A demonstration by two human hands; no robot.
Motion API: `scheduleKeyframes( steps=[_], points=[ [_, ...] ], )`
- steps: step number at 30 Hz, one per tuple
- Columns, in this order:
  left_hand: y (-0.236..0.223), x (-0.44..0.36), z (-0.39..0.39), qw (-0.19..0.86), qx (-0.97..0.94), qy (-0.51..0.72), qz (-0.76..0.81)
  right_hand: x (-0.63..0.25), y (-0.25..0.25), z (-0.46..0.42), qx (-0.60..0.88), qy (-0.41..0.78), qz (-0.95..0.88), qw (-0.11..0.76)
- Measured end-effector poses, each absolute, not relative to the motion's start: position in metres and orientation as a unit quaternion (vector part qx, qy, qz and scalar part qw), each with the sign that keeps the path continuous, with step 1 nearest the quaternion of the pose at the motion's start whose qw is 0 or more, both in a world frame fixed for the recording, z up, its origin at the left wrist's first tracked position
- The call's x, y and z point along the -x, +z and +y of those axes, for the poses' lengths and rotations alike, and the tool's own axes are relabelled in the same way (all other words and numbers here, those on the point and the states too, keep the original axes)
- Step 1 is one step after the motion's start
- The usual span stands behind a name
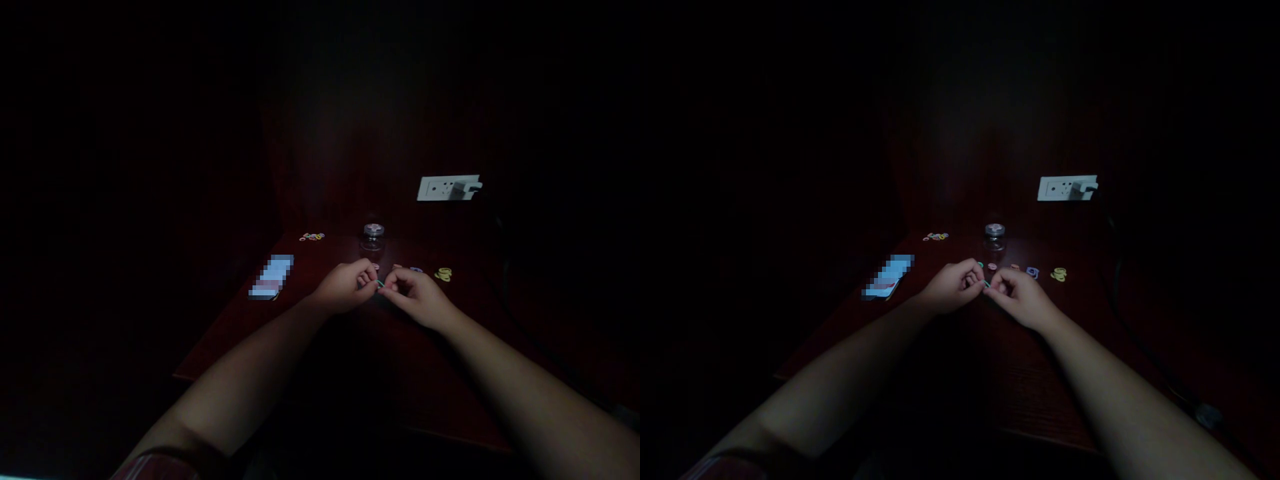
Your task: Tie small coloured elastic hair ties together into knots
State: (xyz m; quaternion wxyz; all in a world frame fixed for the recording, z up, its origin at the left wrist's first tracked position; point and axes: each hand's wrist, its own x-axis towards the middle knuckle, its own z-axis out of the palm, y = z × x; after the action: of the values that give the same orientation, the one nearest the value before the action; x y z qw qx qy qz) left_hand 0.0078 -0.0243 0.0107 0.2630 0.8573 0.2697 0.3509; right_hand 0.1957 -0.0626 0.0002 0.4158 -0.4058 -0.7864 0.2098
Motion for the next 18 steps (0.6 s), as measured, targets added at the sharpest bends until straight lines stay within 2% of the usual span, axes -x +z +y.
scheduleKeyframes(
  steps=[6,18],
  points=[
    [0.0092,-0.0081,-0.0236,0.272,-0.847,0.370,0.269,-0.1941,0.0018,-0.0641,0.385,0.236,-0.784,0.426],
    [0.0064,-0.0098,-0.0222,0.292,-0.844,0.373,0.253,-0.1980,0.0009,-0.0597,0.395,0.146,-0.805,0.418]
  ],
)
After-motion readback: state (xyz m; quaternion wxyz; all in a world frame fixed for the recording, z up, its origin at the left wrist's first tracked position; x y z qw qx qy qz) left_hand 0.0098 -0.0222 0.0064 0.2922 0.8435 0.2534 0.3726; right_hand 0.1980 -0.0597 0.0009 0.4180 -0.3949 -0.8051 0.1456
